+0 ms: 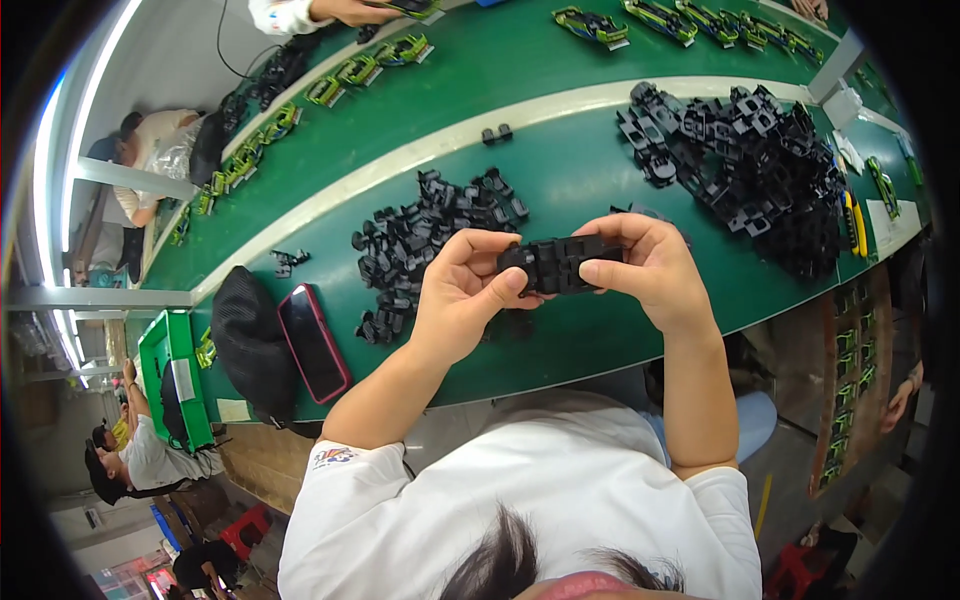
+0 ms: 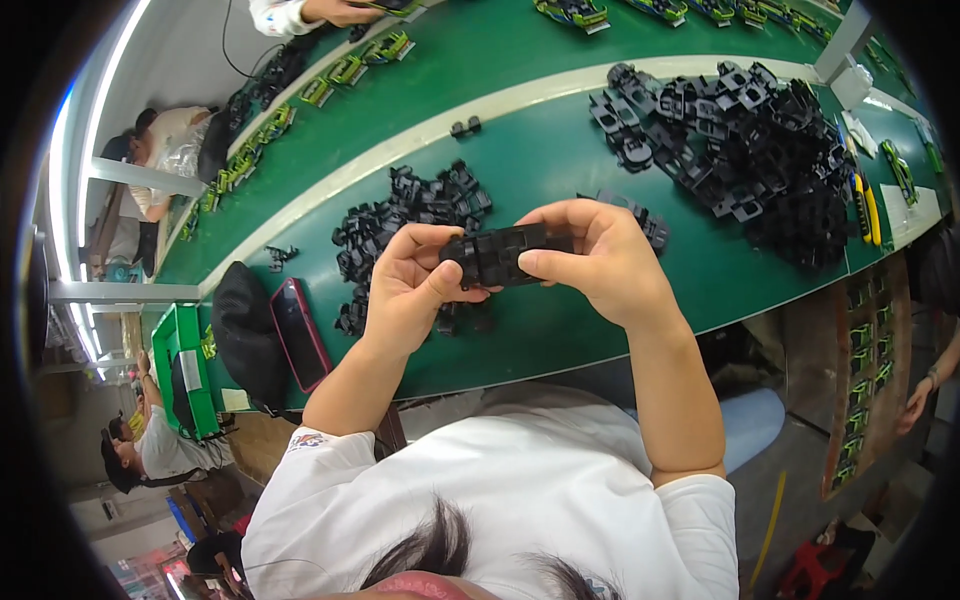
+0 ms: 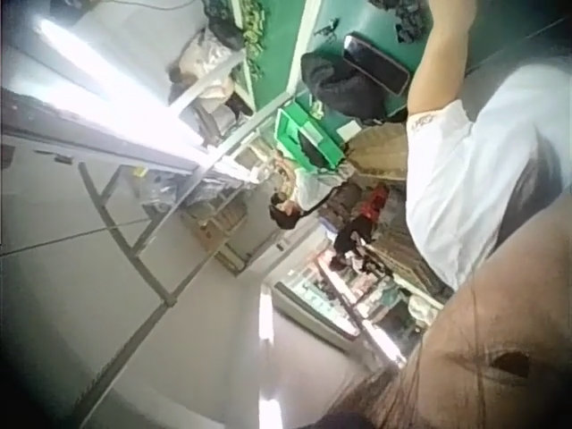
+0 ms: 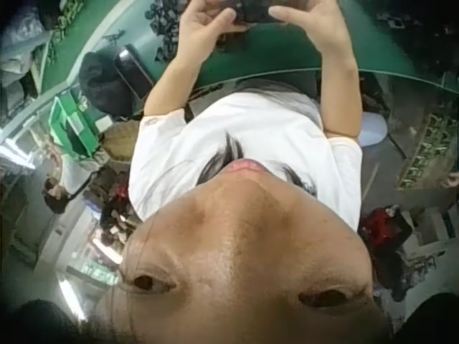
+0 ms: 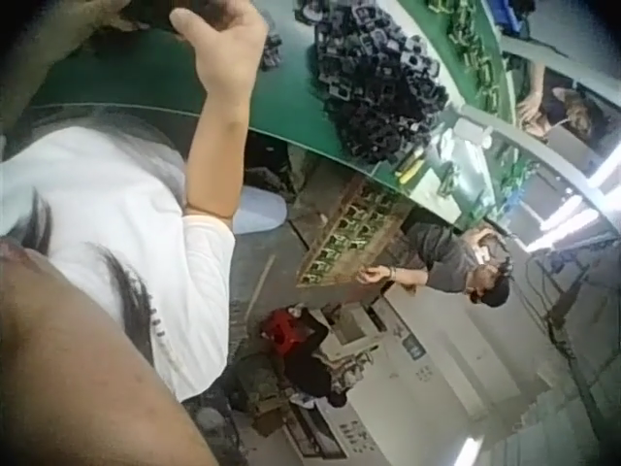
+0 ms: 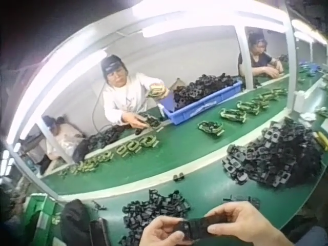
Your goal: The person assembles toy car chassis by hand, picking up plastic parts from piles on the workbench, snapping the pieces together, and passing the assembled units along the assembly line.
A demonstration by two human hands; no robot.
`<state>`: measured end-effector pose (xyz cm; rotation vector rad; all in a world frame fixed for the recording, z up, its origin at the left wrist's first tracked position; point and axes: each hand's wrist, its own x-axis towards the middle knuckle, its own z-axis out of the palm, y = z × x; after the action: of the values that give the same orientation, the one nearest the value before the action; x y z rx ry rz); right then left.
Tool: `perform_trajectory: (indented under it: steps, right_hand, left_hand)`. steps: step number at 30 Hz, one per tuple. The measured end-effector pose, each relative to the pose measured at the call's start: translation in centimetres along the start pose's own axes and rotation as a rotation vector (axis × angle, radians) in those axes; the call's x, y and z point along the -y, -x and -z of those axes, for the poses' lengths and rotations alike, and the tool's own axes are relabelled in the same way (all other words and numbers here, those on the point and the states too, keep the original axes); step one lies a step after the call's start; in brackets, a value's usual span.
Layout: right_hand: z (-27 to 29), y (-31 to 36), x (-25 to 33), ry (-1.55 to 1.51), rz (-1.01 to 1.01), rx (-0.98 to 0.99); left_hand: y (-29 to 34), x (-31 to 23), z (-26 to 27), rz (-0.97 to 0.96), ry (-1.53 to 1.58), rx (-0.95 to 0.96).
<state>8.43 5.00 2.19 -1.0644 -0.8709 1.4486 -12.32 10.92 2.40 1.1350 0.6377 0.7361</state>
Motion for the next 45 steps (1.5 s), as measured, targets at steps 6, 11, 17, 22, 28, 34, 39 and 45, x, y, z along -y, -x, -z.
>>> perform_trajectory:
  steps: [6,11,17,22,28,34,39,45]
  right_hand:
    - [-1.0,-0.1,0.3,-0.068,0.245,-0.234]
    - [-1.9,1.2,-2.7,0.178,0.309,-0.285]
    - [-2.5,0.7,-4.8,0.529,0.424,-0.235]
    - [-2.5,0.1,-4.9,0.591,0.410,-0.272]
    - [-2.3,0.5,-4.9,0.601,0.387,-0.290]
    - [-1.9,-0.1,-4.4,0.639,0.407,-0.263]
    - [-2.0,0.3,-5.2,0.544,0.504,-0.373]
    - [2.8,2.1,-0.7,1.203,0.473,-0.611]
  left_hand:
    - [-2.9,-3.7,3.2,0.014,0.105,-0.227]
    - [-10.5,-9.5,15.5,-0.242,0.045,-0.472]
    - [-22.5,-14.0,28.8,-0.245,-0.077,-0.936]
    - [-32.3,-13.1,32.8,-0.120,-0.060,-1.289]
    - [-39.9,-10.8,44.3,-0.096,0.178,-1.279]
    - [-39.9,-13.6,48.4,-0.070,-0.368,-0.881]
    - [-34.8,-14.1,30.7,-0.379,-0.182,-1.111]
    - [-16.9,-13.3,12.5,-0.517,-0.578,-0.460]
